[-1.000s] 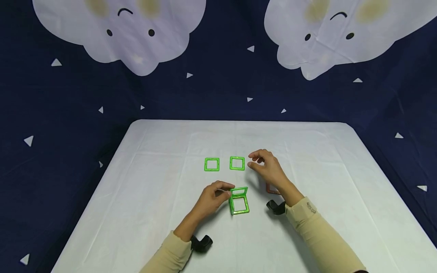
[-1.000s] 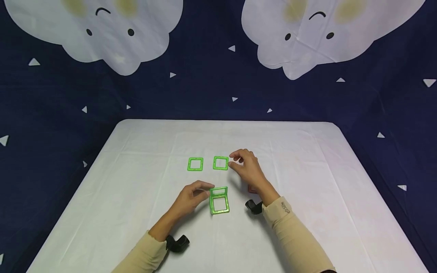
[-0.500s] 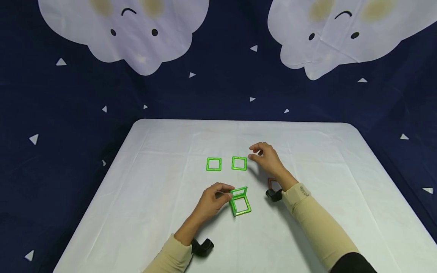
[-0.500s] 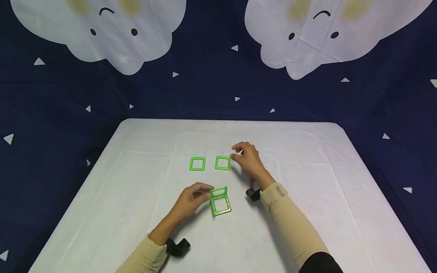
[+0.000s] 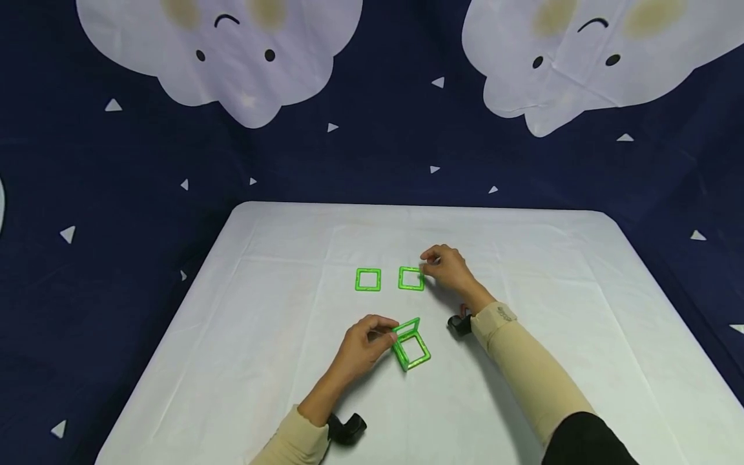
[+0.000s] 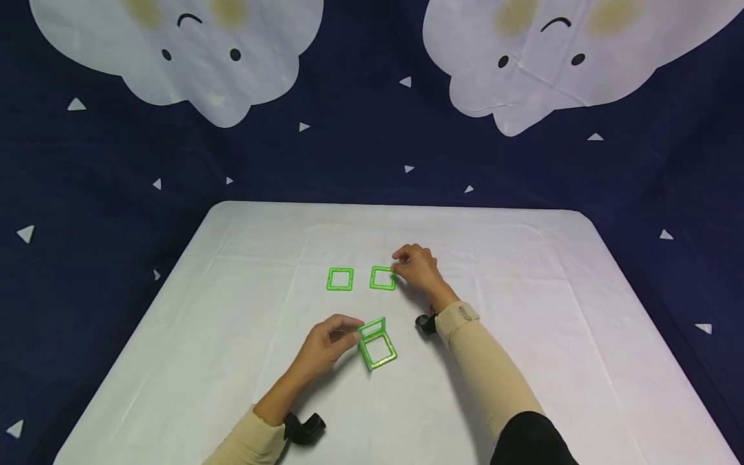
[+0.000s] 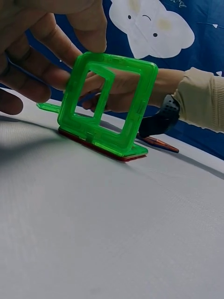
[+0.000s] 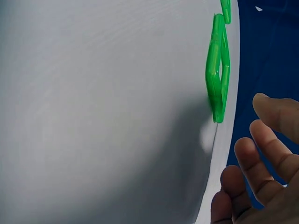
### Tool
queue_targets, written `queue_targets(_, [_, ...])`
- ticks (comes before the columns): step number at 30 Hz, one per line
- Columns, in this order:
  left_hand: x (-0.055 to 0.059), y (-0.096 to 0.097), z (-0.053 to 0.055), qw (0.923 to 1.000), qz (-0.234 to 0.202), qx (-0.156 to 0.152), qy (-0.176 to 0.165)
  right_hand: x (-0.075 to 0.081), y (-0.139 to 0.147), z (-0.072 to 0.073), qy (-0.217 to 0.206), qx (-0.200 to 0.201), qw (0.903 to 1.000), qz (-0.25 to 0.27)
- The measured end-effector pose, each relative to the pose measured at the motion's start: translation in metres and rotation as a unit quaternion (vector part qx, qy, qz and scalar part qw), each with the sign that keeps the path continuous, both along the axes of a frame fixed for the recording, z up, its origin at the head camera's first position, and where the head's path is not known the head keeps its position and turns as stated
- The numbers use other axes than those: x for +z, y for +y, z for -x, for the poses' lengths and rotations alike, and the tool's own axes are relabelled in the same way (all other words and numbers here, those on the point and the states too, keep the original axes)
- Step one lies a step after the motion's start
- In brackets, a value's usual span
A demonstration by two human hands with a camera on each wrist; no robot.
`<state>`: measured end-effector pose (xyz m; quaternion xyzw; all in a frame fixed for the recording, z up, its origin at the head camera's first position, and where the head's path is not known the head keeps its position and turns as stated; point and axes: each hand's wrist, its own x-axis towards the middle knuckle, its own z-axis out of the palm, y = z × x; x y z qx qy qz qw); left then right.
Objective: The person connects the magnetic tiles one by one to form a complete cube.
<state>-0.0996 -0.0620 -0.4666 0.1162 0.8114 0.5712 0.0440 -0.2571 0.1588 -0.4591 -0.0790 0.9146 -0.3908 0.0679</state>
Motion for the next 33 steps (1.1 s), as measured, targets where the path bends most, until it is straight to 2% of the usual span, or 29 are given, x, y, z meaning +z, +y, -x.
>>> queue_targets(6, [-0.004, 0.0, -0.004, 0.9995, -0.018, 0.016, -0.019, -0.002, -0.007, 0.004, -0.005, 0.0, 0.9996, -0.029])
queue_targets(11, [-0.002, 0.001, -0.007, 0.9995, -0.005, 0.027, -0.017, -0.004, -0.011, 0.006, -0.004, -0.002, 0.9989, -0.048])
queue_targets(18, [-0.001, 0.002, -0.011, 0.999, -0.014, 0.04, -0.019, -0.006, -0.014, 0.008, -0.009, -0.003, 0.9981, -0.061])
queue_targets(33, [0.0, 0.004, -0.018, 0.9986, 0.021, 0.049, -0.007, -0.007, -0.017, 0.008, -0.01, 0.004, 0.9967, -0.08])
